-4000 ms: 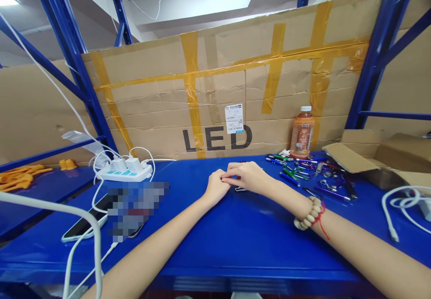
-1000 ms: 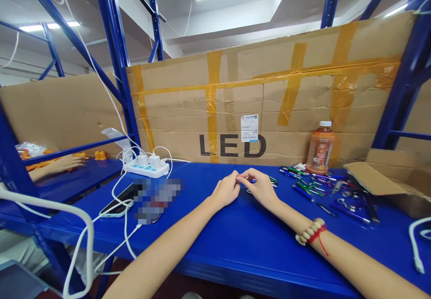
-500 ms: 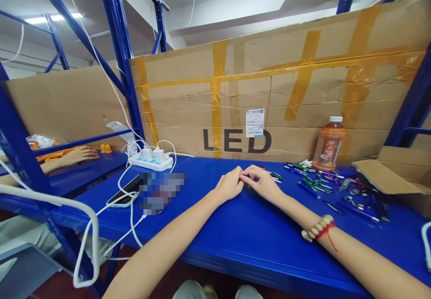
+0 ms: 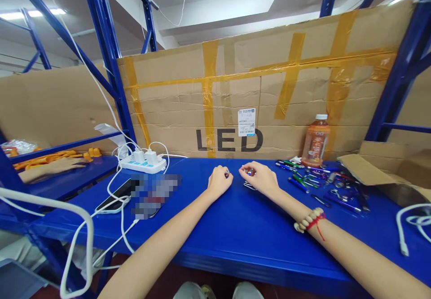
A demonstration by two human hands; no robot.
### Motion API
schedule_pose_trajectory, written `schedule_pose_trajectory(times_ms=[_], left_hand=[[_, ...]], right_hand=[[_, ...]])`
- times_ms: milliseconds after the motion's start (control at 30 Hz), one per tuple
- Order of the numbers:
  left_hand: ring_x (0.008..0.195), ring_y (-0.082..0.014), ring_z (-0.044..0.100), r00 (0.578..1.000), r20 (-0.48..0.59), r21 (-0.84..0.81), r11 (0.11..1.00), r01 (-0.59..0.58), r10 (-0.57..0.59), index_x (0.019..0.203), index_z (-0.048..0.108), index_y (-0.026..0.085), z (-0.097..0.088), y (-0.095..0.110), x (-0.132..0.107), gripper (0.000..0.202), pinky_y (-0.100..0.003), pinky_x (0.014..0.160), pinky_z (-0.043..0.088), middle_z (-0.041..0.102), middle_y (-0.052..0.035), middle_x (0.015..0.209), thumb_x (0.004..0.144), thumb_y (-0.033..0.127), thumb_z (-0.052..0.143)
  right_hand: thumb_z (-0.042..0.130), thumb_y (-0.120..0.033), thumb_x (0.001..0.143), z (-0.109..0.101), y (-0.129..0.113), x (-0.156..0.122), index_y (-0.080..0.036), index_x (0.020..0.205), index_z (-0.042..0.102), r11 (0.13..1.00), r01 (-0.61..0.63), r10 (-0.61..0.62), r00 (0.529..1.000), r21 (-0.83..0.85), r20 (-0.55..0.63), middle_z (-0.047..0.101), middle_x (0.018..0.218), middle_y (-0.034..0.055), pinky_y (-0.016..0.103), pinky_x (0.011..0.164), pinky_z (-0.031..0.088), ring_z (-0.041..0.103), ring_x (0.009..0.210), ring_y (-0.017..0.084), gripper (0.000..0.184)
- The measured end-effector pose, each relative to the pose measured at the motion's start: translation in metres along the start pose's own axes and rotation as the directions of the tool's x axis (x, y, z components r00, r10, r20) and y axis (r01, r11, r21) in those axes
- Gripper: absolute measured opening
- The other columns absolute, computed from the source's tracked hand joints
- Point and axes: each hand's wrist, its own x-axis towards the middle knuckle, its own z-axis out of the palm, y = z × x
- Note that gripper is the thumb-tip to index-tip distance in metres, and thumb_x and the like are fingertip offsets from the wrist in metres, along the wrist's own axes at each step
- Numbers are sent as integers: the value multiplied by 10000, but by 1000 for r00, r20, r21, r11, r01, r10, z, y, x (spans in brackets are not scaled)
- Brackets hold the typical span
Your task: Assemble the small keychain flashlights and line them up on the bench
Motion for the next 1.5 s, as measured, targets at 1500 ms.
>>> schedule_pose_trajectory(times_ms=[1500], left_hand=[[673,-199,599,999,28,73,997,33,-36,543,582,165,-11,15,-7,544,-254,536,305,641,-70,637,878,441,255]], right_hand=[[575,-191,650,12,10,0,-191,779,695,1000,-8,11,970,-12,244,685,754,0,210,618,447,617,697,136,176]])
